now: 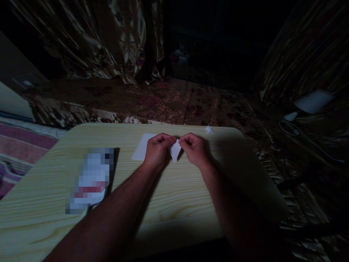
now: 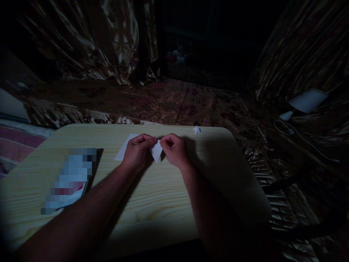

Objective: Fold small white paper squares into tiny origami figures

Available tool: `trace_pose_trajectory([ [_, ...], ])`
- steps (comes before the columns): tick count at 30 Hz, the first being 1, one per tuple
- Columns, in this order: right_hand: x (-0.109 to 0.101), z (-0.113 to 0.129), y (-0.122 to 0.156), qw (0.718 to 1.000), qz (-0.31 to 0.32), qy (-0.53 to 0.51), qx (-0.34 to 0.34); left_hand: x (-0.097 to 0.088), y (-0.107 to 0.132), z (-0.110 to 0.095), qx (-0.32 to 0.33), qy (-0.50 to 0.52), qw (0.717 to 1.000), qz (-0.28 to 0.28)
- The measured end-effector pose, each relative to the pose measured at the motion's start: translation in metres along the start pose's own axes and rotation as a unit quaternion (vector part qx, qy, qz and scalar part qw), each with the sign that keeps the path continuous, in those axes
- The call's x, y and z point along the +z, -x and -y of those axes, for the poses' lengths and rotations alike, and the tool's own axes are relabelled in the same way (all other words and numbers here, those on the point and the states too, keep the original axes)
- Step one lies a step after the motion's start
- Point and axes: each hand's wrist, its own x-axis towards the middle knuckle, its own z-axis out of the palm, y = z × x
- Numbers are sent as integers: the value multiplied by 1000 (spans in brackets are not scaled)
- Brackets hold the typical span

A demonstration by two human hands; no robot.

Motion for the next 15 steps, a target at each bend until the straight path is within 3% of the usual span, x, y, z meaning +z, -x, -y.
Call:
trace_pose_trajectory([
  [4, -1, -2, -1, 1000, -11, -10, 3, -1, 0, 1, 32, -58, 998, 10],
  [8, -2, -2, -1, 1000, -25, -6, 17, -3, 1, 2, 13, -85, 995, 46],
  [15, -2, -1, -1, 1000, -17, -8, 17, -4, -1, 3, 4, -78, 996, 32],
])
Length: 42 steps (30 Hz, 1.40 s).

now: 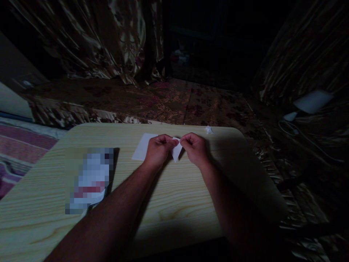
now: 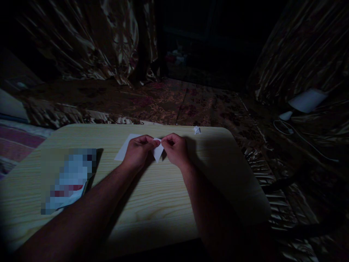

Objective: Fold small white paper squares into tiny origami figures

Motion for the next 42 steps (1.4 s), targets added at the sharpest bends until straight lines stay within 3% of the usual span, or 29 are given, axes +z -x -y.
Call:
trace_pose_trajectory([
  [11, -3, -5, -4, 999, -37, 10, -4, 4, 5, -5, -27, -53, 996, 62],
  [19, -4, -7, -5, 1000, -9, 13, 17, 0, 2, -2, -4, -53, 999, 5],
  [25, -5, -3, -4, 1000, -2, -2, 28, 1, 3, -4, -43, -68, 995, 66],
  [35, -3, -1, -1, 1000, -5, 17, -8, -3, 1, 0, -24, -74, 993, 92],
  [42, -7, -9, -9, 996, -88, -20, 10, 2, 5, -4, -24, -77, 993, 82],
])
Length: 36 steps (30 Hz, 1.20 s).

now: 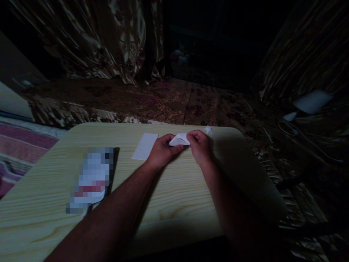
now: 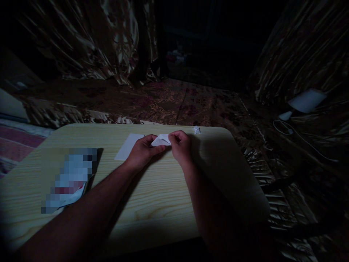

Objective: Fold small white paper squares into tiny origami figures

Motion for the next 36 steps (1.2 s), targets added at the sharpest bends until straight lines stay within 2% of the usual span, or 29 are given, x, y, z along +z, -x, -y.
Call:
trace_pose_trajectory([
  [3, -1, -3, -3, 999, -5, -13, 30, -1, -3, 0, 10, 43, 998, -52],
  [6, 1, -3, -2, 998, 20, -26, 54, -4, -8, 1, 46, 91, 990, -98],
  [9, 3, -2, 2, 995, 58, -13, 79, -5, -10, 1, 77, 109, 984, -116],
  [14, 4, -1, 5, 988, 113, 19, 106, -4, -10, 1, 84, 103, 981, -141],
  [16, 4, -1, 5, 989, 112, 23, 95, -4, -10, 1, 81, 92, 981, -150],
  [20, 5, 0, 4, 999, 22, 33, -17, -6, -10, 3, 61, 26, 982, -176],
  [22, 5, 2, 5, 998, 3, 49, -48, -6, -10, 3, 58, -11, 982, -181],
  [27, 5, 7, 7, 996, 45, 42, -63, -3, -8, 6, 70, -27, 985, -157],
  [30, 6, 6, 8, 996, 48, 46, -64, -2, -7, 7, 79, -37, 985, -151],
  [36, 4, 5, 7, 996, 62, 58, -37, -3, -4, 6, 96, -93, 980, -148],
])
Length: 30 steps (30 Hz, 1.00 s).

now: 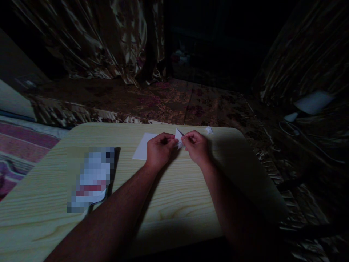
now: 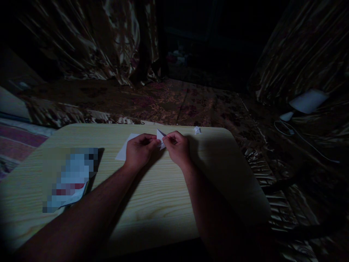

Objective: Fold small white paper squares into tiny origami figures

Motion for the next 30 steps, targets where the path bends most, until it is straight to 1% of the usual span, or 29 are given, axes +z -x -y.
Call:
trace_pose_trajectory([
  [8, 0, 1, -1, 1000, -1, -31, 2, 1, 1, 0, 15, -32, 999, -1],
  [16, -1, 4, 0, 1000, 2, -10, 12, 1, 1, -1, 2, -3, 1000, 12],
  [20, 0, 4, 1, 1000, 6, 3, 1, 1, 1, -3, 2, 6, 1000, 3],
  [24, 0, 7, 3, 999, 6, 32, -14, 2, 2, -5, 11, -8, 1000, -3],
  [28, -1, 7, 3, 1000, 7, 29, -1, 2, 3, -8, 25, -36, 999, 0],
  [30, -1, 6, 3, 1000, 10, 28, -5, 2, 4, -8, 28, -46, 999, 6],
])
